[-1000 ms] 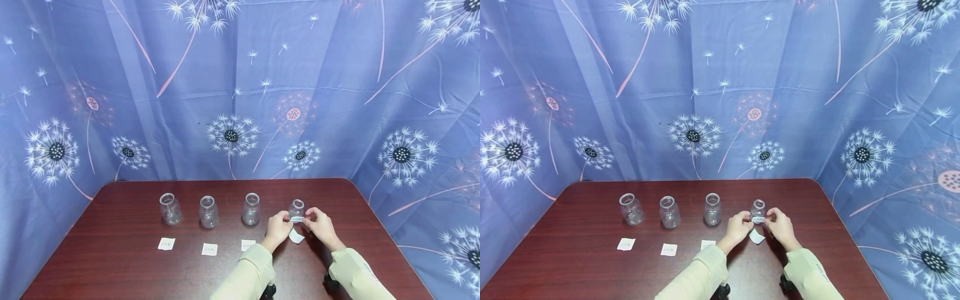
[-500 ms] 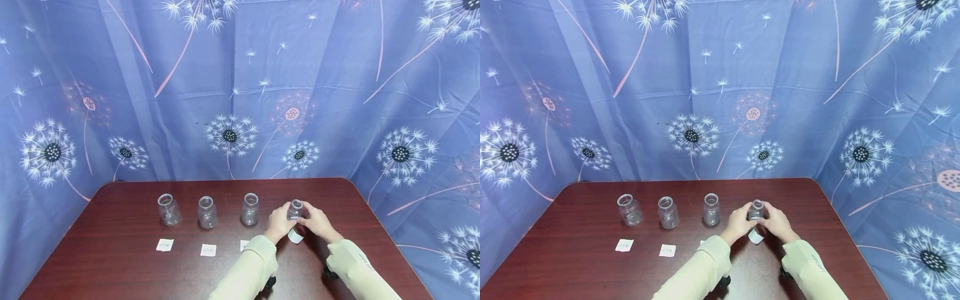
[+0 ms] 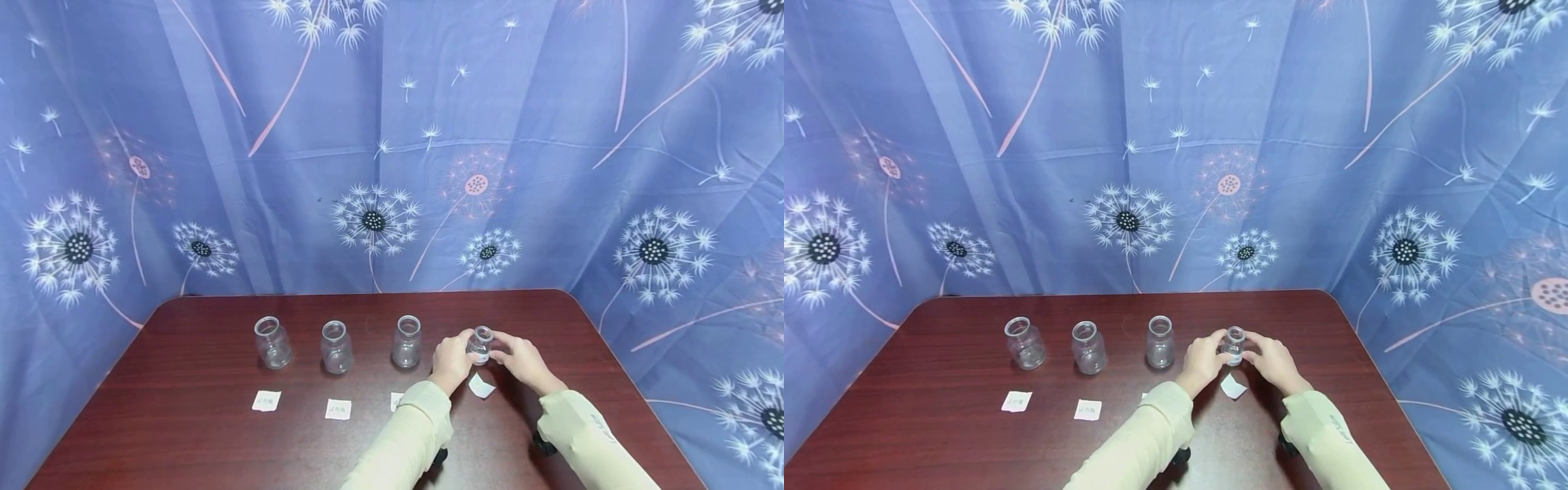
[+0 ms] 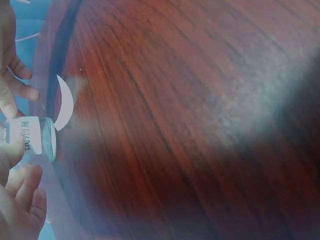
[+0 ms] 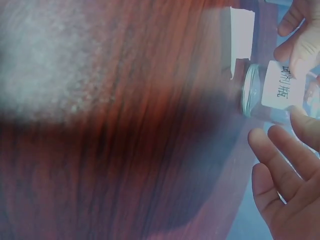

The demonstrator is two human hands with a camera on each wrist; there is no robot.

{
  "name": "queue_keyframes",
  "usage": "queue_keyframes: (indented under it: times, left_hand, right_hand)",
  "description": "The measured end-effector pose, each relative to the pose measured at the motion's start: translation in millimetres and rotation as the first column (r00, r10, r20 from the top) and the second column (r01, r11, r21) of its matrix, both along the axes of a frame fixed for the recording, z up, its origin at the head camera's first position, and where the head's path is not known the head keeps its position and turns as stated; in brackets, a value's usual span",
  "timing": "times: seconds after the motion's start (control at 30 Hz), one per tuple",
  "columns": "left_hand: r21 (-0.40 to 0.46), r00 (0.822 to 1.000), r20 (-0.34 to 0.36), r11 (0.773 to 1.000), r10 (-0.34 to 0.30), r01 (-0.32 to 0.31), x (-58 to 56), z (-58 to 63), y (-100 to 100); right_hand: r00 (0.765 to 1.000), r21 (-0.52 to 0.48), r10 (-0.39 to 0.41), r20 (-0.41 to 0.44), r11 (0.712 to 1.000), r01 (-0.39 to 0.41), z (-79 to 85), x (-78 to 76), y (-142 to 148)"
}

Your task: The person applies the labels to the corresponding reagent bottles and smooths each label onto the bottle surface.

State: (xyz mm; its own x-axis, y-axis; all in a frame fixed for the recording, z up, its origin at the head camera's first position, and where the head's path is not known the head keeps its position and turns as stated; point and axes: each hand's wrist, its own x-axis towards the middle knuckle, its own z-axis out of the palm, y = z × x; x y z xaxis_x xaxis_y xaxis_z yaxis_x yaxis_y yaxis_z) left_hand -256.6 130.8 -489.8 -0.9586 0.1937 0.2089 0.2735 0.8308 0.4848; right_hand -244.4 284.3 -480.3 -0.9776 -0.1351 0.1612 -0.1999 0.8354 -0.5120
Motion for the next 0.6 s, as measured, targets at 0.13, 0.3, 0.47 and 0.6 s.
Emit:
queue_keyframes:
  times: [0.13,0.3,0.47,0.6]
  left_hand:
    - [0.015,0.999,-0.016,0.999,-0.030,0.031,-1.5,-1.5,-2.6]
    - [0.044,0.997,-0.040,0.997,-0.068,0.070,-4.3,-5.9,-5.4]
    - [0.061,0.993,-0.076,0.994,-0.088,0.092,-4.6,-8.4,-7.4]
    - [0.059,0.992,-0.078,0.992,-0.103,0.108,-2.1,-7.8,-7.5]
  right_hand:
    - [1.000,0.005,-0.001,-0.015,1.000,0.001,-1.3,0.4,1.7]
    - [0.999,0.009,-0.009,-0.036,1.000,0.010,-2.5,1.9,2.6]
    - [0.999,0.016,-0.013,-0.040,1.000,0.014,-3.6,2.2,2.2]
    - [1.000,0.041,0.012,-0.028,0.999,-0.011,-3.2,3.2,-1.1]
